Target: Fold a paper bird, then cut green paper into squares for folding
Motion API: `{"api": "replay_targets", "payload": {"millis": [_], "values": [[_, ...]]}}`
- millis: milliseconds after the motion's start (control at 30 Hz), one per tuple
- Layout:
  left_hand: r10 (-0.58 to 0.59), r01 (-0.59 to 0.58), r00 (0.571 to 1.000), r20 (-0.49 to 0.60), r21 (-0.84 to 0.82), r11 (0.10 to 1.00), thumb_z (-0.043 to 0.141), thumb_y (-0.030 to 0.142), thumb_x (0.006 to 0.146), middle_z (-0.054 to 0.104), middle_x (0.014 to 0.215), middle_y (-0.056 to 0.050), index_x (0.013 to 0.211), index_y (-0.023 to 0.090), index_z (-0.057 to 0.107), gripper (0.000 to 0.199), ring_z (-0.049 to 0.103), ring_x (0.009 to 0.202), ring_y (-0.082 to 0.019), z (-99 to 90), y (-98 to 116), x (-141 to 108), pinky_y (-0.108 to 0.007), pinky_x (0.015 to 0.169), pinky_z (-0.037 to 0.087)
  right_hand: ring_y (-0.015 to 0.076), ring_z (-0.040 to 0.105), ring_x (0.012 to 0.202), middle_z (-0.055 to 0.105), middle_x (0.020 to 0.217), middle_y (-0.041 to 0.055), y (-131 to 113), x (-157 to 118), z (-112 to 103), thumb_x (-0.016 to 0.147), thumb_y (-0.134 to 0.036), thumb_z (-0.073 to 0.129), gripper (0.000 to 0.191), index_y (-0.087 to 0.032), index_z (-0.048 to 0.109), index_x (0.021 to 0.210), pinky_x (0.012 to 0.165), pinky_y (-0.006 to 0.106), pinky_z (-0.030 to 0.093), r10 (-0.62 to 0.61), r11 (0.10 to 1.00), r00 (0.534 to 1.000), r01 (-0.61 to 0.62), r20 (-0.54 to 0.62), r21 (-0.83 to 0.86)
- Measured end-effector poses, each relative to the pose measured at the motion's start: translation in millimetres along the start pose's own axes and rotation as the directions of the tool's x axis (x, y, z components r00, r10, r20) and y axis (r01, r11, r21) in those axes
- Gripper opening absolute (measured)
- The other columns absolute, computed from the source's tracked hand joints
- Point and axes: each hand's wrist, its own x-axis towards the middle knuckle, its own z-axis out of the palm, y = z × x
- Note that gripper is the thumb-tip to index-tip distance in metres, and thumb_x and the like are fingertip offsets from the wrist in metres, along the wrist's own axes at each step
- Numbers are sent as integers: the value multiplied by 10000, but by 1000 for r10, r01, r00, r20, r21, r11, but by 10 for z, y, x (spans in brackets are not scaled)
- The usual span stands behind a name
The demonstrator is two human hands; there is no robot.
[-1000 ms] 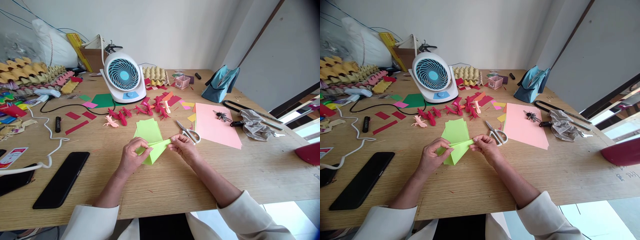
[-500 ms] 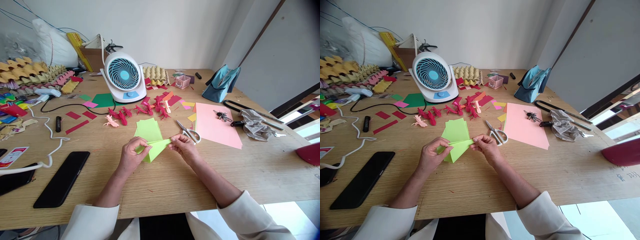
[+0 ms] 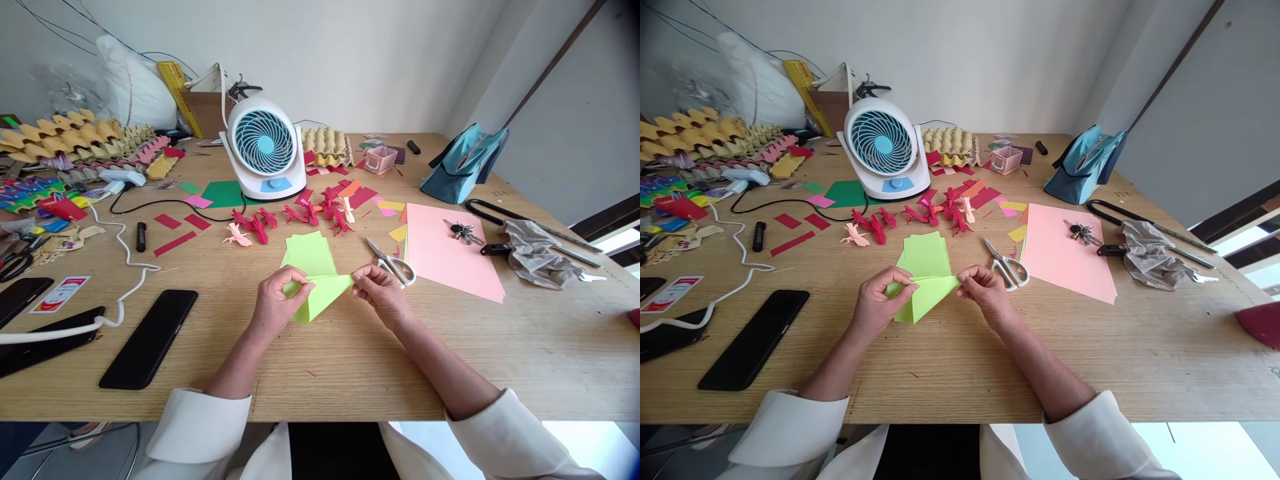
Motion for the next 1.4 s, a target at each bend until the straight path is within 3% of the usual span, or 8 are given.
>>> {"api": "replay_targets", "payload": {"millis": [167,333,567,800,1000,1133,1400], "values": [[-104,104,994,16,20,994,669,255,810,672,761,11,716,187,612,130,631,737,-136,-14,17,0,-248,728,456,82,472,523,552,588,-45,16,32,-38,728,-435,776,302,-183,611,726,524,230,377,-43,981,998,51,49,-187],[-183,181,982,37,61,982,679,293,790,696,761,13,722,189,632,132,639,736,-145,-24,17,4,-254,729,450,100,464,612,558,716,-19,41,62,-93,779,-400,716,249,-184,594,798,557,242,349,-115,934,985,152,130,-325],[-256,237,957,135,144,961,674,333,795,705,747,15,728,188,640,163,620,703,-145,-46,-22,-8,-257,687,423,119,520,690,585,778,-6,-41,-7,-108,864,-234,576,49,-185,569,871,624,248,393,-95,738,946,277,311,-616],[-339,289,914,225,230,929,669,362,803,652,651,43,707,195,638,196,549,610,-123,-63,-21,-42,-244,618,383,106,511,663,608,796,-7,-94,-71,-112,884,-179,515,118,-176,629,913,603,233,384,39,668,927,253,373,-700],[-358,302,884,299,217,928,676,274,792,679,761,45,747,203,612,106,604,706,-132,-59,-6,-72,-248,675,403,112,538,683,643,877,12,-72,-87,-140,897,-169,514,190,-196,690,961,623,239,410,90,638,904,270,418,-721],[-375,323,868,327,201,925,674,221,788,688,846,38,829,224,586,98,650,849,-153,-31,-17,-87,-257,758,435,117,550,683,650,862,22,-117,-110,-97,881,-83,496,268,-196,710,995,659,251,423,84,528,886,349,456,-774],[-398,284,831,388,318,904,641,197,798,695,860,36,813,237,582,72,652,821,-174,22,2,-100,-299,768,458,158,569,772,625,844,44,-117,-137,-61,879,-34,502,320,-206,721,1036,744,293,416,85,334,842,480,533,-811]]}}
